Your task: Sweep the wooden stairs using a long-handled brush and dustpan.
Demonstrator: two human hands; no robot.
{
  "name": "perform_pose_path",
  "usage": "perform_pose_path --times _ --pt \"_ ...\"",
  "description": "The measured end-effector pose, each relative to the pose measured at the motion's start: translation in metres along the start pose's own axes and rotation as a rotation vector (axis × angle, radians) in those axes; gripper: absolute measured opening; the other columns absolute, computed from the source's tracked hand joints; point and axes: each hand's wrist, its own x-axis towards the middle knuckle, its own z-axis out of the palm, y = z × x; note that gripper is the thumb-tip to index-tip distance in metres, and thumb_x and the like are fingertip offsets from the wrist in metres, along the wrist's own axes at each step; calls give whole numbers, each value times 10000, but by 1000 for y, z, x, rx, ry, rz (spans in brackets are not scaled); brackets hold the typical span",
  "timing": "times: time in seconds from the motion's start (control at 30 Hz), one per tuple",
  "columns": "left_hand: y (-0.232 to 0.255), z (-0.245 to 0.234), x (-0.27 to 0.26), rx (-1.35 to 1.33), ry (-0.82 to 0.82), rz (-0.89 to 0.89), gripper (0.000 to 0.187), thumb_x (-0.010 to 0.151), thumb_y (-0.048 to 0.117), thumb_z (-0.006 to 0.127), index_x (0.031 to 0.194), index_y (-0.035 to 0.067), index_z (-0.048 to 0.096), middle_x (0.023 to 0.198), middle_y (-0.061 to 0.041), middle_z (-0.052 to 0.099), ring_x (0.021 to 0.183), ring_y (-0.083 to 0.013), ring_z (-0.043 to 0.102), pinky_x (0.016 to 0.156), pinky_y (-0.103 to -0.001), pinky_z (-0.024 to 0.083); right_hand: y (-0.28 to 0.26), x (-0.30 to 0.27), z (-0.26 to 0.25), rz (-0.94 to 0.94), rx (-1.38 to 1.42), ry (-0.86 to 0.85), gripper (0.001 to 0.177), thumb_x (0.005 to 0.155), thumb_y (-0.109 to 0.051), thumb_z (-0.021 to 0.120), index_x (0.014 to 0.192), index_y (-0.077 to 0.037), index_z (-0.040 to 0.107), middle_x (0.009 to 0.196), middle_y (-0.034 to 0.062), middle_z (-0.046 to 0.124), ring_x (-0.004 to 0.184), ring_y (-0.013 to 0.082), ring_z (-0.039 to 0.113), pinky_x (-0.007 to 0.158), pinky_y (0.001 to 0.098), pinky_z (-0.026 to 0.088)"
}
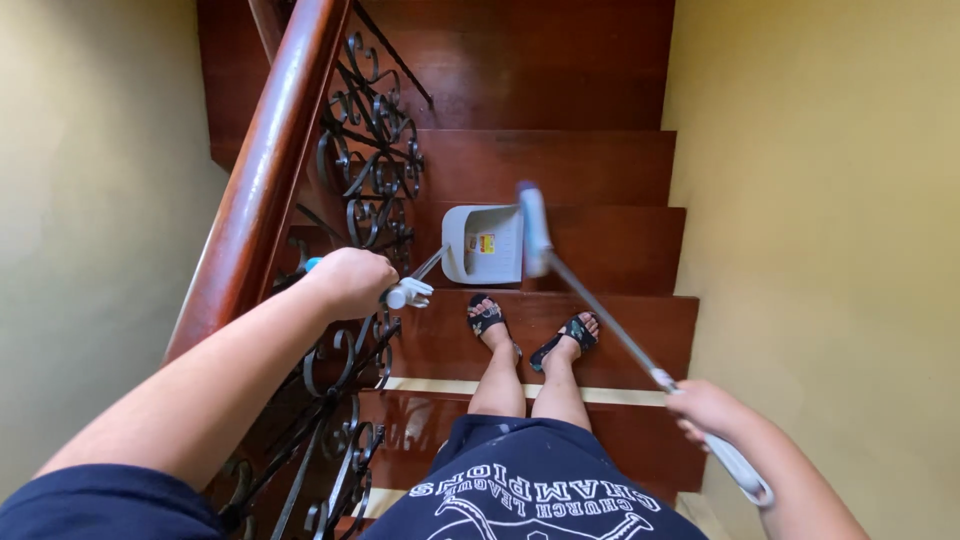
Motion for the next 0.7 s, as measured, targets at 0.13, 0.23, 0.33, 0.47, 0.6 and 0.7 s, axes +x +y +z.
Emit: perform_pose_path --times 0.13,0.23,0.33,0.47,0.6,0.7 --pt "1 -7 -12 -18 20 22 231 722 204 805 924 102 757 917 -92 730 924 -314 704 827 -438 561 52 64 -44 30 -176 279 137 900 -154 615 900 -17 614 545 98 528 435 235 494 426 405 398" --pt "-4 -3 -8 0 4 26 205 739 202 793 921 113 765 902 -89 736 909 -307 712 820 -435 567 86 149 -85 -8 -422 423 325 912 -186 673 853 131 714 532 163 641 427 278 635 422 413 494" --pt "-4 2 -2 18 -2 32 211 737 200 791 922 101 764 904 -88 737 898 -303 718 808 -431 575 79 191 -80 5 -491 432 239 921 -205 651 881 25 701 645 147 683 527 253 651 511 392 521" --pt "2 -5 3 -1 6 13 207 750 222 796 917 103 763 891 -93 738 893 -309 715 802 -439 572 23 197 3 -62 -245 298 223 833 -179 757 852 31 684 678 148 702 560 247 668 531 413 564" --pt "6 -4 5 -31 11 -3 230 794 297 790 890 90 761 879 -99 735 889 -321 707 793 -449 569 -30 139 105 -138 -202 106 140 781 -144 738 827 -26 677 674 132 708 555 247 693 536 402 589" --pt "3 -6 3 -40 -15 -16 217 786 282 785 898 99 756 878 -105 736 883 -322 710 803 -444 568 -64 79 103 -130 -194 -35 205 873 -205 659 858 0 665 583 73 613 468 190 563 469 365 493"
